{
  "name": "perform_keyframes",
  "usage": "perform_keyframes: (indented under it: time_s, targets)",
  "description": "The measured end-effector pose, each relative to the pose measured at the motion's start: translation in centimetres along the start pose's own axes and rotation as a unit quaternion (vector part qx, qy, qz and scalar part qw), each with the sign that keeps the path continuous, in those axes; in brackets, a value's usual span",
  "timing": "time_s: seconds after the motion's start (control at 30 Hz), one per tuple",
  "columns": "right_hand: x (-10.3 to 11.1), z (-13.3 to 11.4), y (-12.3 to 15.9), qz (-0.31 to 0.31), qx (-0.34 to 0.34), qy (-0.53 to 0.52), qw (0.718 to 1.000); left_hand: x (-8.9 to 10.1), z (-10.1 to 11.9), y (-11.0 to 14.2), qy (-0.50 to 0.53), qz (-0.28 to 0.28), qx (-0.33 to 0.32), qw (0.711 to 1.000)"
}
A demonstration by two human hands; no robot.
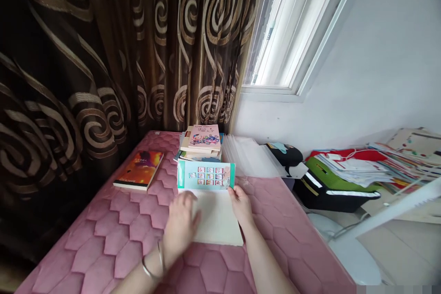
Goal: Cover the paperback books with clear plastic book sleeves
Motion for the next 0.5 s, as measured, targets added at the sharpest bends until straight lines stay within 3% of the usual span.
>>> perform_keyframes:
  time_s: [0.1,0.2,0.4,0.5]
  targets:
    - [0.0,0.0,0.0,0.000,0.001,0.004,1.000,-2.4,3.2,3.8,-0.044,-0.124,-0.173,0.976]
    - [0.0,0.0,0.1,-0.003,-0.004,0.008,1.000,-3.9,3.4,4.7,-0.113,-0.161,-0.226,0.954]
    - [0.1,-0.7,0.4,0.003,0.015,0.011,1.000,-5.3,3.6,4.2,-0.239,-0.122,-0.387,0.882]
    - [0.5,-0.9,0.4,0.017,0.027,0.020,0.999,-5.4,4.1,4.7,-0.269,-0.102,-0.430,0.856]
Point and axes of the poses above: each hand's wrist, its own y-axis away from the middle knuckle, its own x-axis out of the back of the hand, z = x × y, the point moved 6 cm from there along -y, towards the middle knuckle
